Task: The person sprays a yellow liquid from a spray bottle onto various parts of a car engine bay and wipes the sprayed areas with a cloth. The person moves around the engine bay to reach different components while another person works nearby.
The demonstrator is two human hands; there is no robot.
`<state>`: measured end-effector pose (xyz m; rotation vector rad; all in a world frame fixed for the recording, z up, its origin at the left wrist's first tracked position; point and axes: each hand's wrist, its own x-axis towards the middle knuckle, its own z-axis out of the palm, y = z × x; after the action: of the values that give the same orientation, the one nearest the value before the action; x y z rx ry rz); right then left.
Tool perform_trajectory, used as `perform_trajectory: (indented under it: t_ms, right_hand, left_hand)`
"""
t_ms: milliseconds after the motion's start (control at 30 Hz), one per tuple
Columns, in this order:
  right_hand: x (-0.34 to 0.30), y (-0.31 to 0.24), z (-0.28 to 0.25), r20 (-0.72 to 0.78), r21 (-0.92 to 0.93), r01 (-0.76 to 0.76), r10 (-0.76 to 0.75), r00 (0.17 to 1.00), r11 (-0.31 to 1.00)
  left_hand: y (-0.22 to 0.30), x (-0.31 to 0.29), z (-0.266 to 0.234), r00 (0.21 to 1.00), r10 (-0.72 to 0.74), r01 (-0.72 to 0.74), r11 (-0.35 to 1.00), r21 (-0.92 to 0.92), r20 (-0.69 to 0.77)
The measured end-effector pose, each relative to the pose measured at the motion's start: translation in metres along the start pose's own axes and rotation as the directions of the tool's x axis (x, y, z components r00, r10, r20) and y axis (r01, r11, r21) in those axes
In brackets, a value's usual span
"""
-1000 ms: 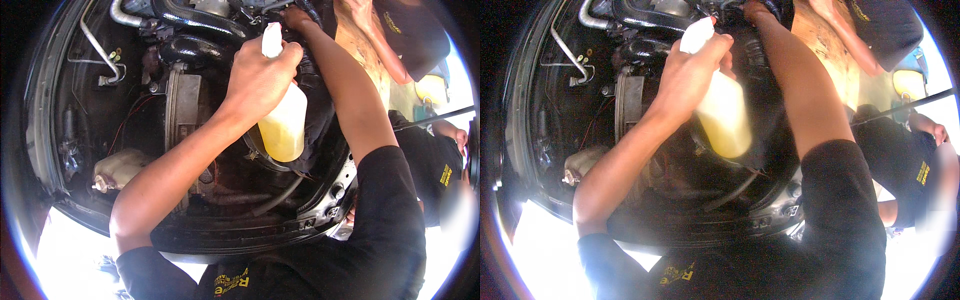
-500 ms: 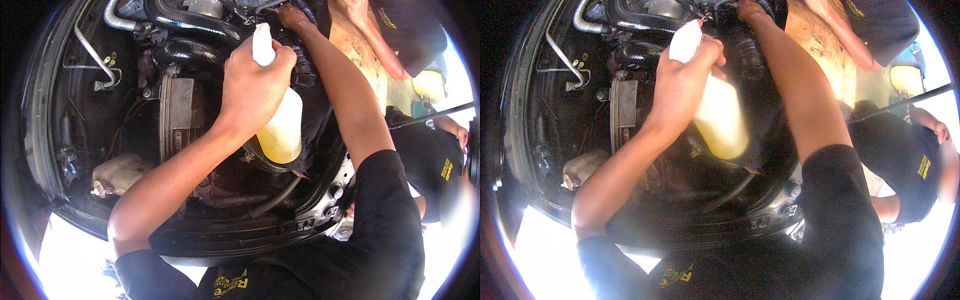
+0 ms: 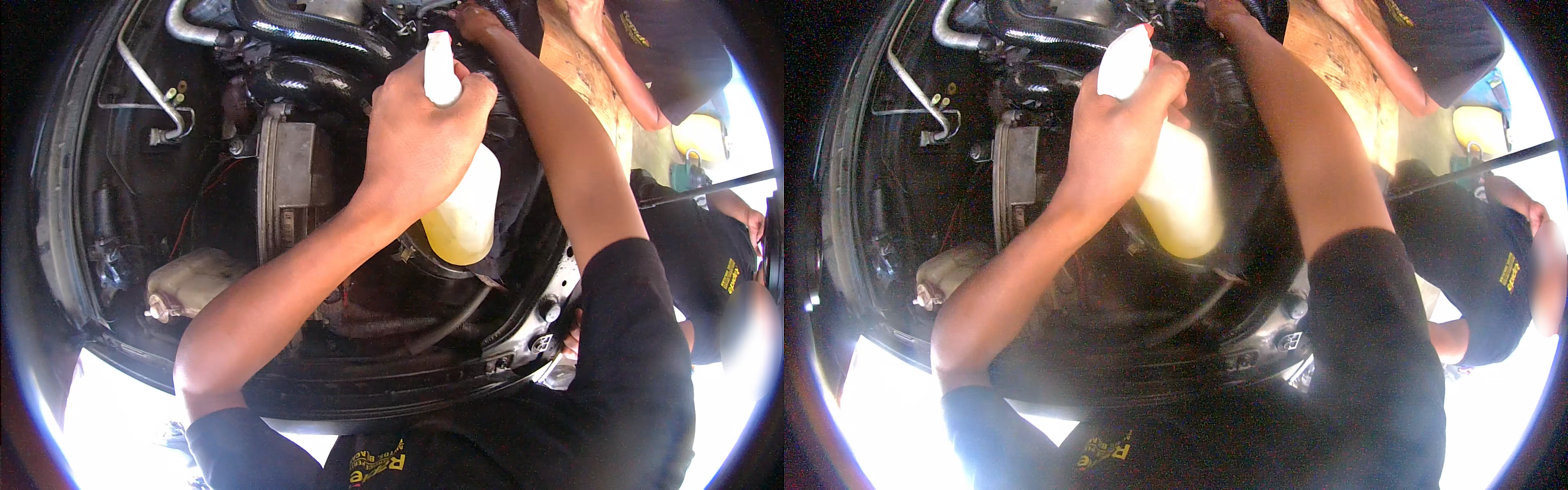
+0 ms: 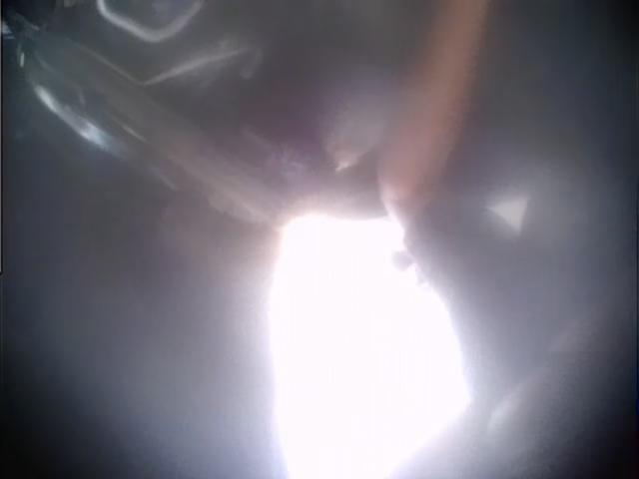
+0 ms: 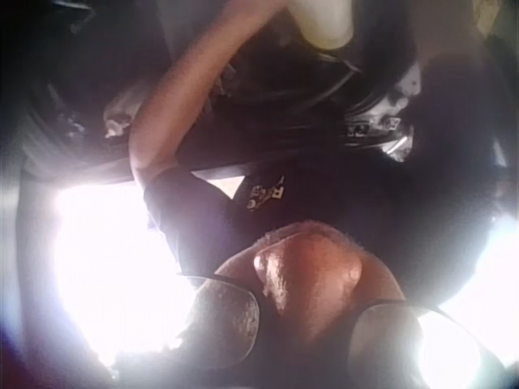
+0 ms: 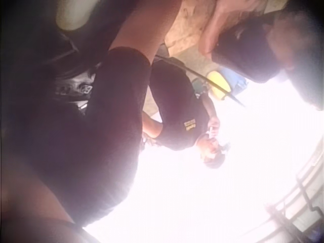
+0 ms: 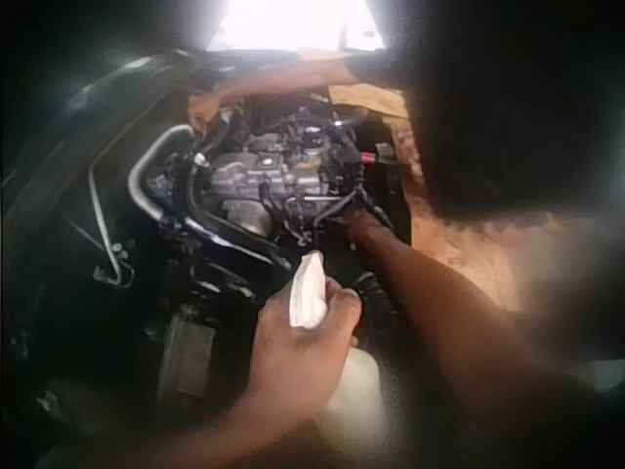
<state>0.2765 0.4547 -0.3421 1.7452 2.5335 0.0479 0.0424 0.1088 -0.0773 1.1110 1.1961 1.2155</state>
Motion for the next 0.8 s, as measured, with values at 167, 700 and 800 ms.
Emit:
perform_trajectory:
  t_ms: [167,700,800]
  right_hand:
    - [0.002,-0.001,0.005,-0.008,-0.003,0.016,-0.016,1.000,1.000]
    - [0.000,0.027,0.038,-0.125,0.012,0.055,-0.053,0.991,0.998]
    - [0.007,-0.016,0.009,-0.023,0.103,0.004,-0.001,1.000,0.995]
  left_hand:
    - [0.001,0.000,-0.001,1.000,-0.013,0.013,1.000,-0.023,0.016]
    - [-0.001,0.003,0.007,0.998,0.012,-0.009,0.999,-0.048,0.069]
    - [0.000,-0.001,-0.001,1.000,-0.014,0.013,1.000,0.006,0.015]
